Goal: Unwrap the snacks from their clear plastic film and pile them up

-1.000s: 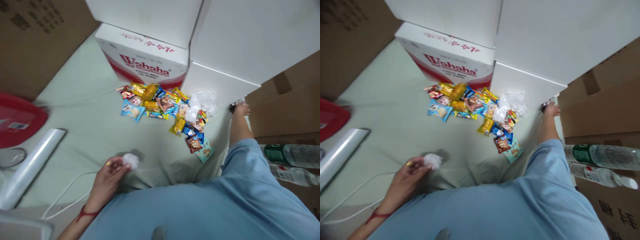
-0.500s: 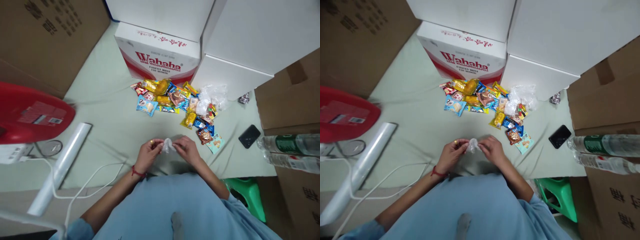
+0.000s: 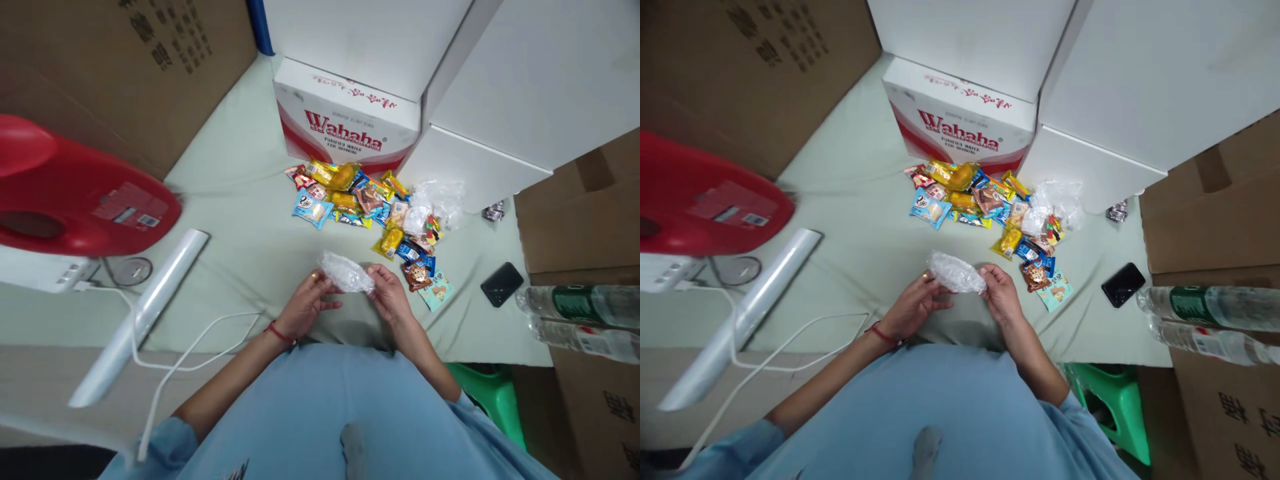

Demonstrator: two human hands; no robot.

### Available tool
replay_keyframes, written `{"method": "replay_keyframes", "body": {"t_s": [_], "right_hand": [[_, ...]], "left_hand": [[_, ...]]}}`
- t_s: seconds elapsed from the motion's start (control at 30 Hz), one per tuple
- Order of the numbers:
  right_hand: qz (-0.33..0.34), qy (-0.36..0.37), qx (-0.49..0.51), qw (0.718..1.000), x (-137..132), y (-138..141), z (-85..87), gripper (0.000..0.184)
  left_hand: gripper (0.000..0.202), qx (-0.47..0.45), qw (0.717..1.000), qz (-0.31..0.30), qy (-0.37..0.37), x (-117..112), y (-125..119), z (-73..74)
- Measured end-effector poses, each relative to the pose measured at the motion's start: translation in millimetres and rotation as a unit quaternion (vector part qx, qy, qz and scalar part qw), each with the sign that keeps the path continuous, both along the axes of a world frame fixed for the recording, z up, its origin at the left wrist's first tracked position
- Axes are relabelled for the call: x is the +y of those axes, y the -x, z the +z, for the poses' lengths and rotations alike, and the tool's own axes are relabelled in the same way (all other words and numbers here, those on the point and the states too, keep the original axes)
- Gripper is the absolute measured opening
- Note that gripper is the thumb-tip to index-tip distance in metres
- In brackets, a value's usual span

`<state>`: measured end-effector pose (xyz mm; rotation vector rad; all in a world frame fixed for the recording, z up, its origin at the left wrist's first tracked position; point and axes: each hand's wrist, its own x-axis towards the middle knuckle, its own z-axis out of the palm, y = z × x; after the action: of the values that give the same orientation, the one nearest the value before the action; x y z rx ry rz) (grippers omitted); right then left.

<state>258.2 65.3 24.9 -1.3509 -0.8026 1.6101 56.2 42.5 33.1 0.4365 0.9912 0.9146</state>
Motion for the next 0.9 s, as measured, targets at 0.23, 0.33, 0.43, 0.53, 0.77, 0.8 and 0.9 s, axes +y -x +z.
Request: {"method": "replay_keyframes", "body": {"t_s": [0.23, 0.33, 0.43, 0.53, 0.77, 0.8, 0.9], "right_hand": [[0.054, -0.212, -0.291, 0.931, -19.6, -3.0, 3.4, 0.036], [0.117, -0.340, -0.382, 0.851, -19.5, -8.2, 14.5, 0.031], [0.185, -0.367, -0.415, 0.812, -15.9, -7.0, 13.6, 0.025], [0.176, -0.336, -0.401, 0.834, -11.3, -7.1, 0.1, 0.018], [0.052, -0.206, -0.311, 0.926, -11.6, -16.1, -13.0, 0.028], [0.042, -0.234, -0.327, 0.915, -13.0, -15.7, -8.5, 0.029], [0.095, -0.314, -0.356, 0.875, -15.2, -10.6, 6.0, 0.035]], "left_hand": [[0.042, 0.163, 0.981, -0.013, -0.100, 8.8, -3.1, -17.4], [0.046, 0.186, 0.974, -0.045, -0.121, 8.8, -4.7, -18.6], [0.048, 0.194, 0.968, -0.074, -0.140, 6.9, -7.2, -18.2], [0.048, 0.188, 0.973, -0.062, -0.122, 5.3, -7.7, -18.2], [0.040, 0.213, 0.972, -0.020, -0.100, 4.5, -2.0, -15.8], [0.039, 0.217, 0.970, -0.017, -0.108, 4.7, -1.9, -14.6], [0.038, 0.222, 0.964, -0.035, -0.139, 4.8, -3.3, -10.0]]}}
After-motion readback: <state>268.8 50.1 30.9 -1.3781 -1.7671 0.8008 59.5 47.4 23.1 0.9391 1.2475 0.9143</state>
